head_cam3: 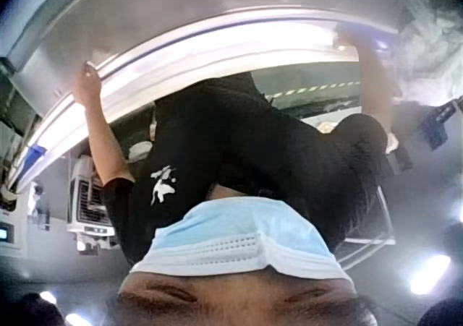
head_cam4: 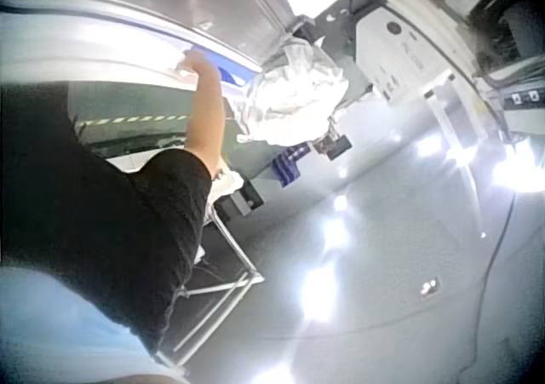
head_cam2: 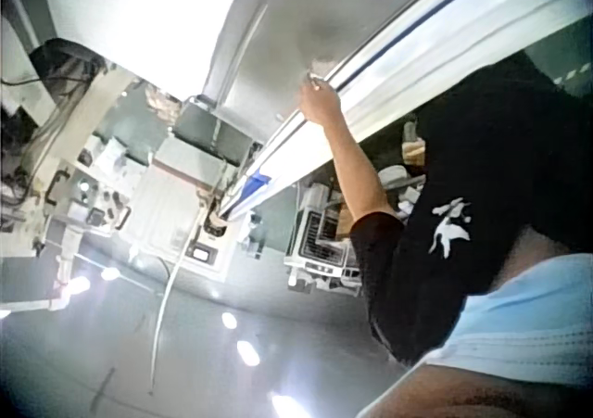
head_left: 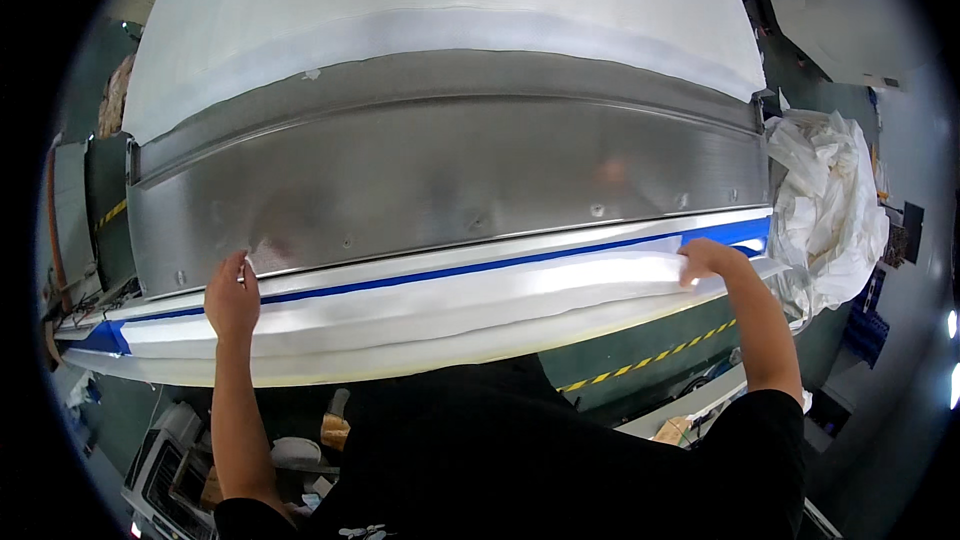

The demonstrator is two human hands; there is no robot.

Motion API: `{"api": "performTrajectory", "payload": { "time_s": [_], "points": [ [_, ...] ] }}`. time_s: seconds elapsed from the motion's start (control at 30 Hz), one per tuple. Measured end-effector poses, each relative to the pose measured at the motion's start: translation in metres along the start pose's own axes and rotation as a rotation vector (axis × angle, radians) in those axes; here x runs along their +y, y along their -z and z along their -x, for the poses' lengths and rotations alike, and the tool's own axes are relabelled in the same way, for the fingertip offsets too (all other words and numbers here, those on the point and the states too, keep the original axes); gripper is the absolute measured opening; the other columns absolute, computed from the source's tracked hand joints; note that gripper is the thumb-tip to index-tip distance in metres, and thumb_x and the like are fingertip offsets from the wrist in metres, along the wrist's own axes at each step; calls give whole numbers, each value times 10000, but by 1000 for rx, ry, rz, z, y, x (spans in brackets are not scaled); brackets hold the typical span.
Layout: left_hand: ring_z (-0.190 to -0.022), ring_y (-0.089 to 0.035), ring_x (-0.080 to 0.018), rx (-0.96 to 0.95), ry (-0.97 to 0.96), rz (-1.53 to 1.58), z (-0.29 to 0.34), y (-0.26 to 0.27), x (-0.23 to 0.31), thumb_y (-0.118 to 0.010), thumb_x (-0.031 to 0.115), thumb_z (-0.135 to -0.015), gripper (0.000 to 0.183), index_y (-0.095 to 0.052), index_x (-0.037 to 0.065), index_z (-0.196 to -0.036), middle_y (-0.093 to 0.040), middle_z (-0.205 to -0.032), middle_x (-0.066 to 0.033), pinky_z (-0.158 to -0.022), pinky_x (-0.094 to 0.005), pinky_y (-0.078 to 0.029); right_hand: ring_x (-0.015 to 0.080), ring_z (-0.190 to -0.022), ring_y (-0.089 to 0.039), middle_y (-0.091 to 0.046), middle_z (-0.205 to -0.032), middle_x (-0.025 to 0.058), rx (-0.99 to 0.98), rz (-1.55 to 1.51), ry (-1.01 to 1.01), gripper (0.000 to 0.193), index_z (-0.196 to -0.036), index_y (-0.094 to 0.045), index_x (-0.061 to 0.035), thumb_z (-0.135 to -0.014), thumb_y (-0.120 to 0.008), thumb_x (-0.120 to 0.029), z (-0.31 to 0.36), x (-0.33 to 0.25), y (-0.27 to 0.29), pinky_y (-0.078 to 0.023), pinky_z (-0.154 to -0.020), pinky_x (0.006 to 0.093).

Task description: The person repeatedly folds a large white fabric sheet on a metal table in a factory setting. They align the edges and fold the fabric over itself multiple times, stacking the folded layers on the table.

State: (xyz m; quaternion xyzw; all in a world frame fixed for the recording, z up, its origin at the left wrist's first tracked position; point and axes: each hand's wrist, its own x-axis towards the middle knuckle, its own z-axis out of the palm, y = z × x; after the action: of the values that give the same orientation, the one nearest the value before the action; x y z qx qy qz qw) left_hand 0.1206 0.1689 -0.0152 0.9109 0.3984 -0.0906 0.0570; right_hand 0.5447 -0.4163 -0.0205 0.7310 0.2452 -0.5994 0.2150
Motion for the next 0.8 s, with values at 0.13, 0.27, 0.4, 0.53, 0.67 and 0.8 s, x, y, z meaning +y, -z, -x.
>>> {"api": "performTrajectory", "payload": {
  "time_s": [0.13, 0.27, 0.4, 0.53, 0.67, 0.8],
  "points": [
    [-868, -629, -276, 17, -21, 99, 9, -12, -8, -556, 165, -864, 199, -637, 106, -1035, -647, -960, -87, -733, -385, -496, 343, -920, -618, -659, -992, 182, 156, 4, 115, 585, -1046, -653, -44, -555, -742, -350, -7, -59, 10, -481, -812, 382],
    [-855, -641, -276, 11, -32, 104, 19, -11, -3, -573, 155, -855, 187, -646, 97, -1017, -650, -945, -91, -721, -374, -503, 288, -828, -641, -679, -897, 138, 306, -109, 222, 489, -994, -659, -43, -608, -754, -328, -12, -89, 8, -493, -742, 349],
    [-852, -645, -275, 55, -87, 169, 29, -15, -1, -593, 128, -839, 180, -649, 80, -1003, -659, -955, -99, -739, -364, -508, 229, -736, -645, -681, -791, 81, 368, -218, 204, 334, -917, -655, -48, -656, -759, -228, -7, -106, 2, -493, -683, 318],
    [-896, -640, -279, -31, -100, 248, 41, -17, 33, -612, 119, -823, 191, -645, 70, -1005, -661, -989, -119, -782, -361, -503, 240, -735, -642, -671, -775, 89, 459, -183, 217, 292, -889, -647, -49, -672, -758, -209, -11, -110, -19, -495, -684, 323],
    [-884, -631, -313, 26, -417, 373, 53, -22, 70, -634, 100, -787, 216, -643, 76, -1002, -658, -966, -129, -783, -393, -497, 260, -766, -640, -667, -799, 92, 488, -307, 245, 248, -894, -636, -59, -721, -722, -216, 0, -144, -28, -498, -697, 351],
    [-912, -598, -313, -93, -474, 382, 61, -19, 101, -620, 130, -788, 230, -632, 74, -1011, -640, -972, -124, -821, -406, -463, 268, -777, -642, -667, -808, 95, 512, -370, 286, 233, -902, -627, -63, -744, -700, -218, 7, -175, -35, -499, -700, 368]
  ]
}}
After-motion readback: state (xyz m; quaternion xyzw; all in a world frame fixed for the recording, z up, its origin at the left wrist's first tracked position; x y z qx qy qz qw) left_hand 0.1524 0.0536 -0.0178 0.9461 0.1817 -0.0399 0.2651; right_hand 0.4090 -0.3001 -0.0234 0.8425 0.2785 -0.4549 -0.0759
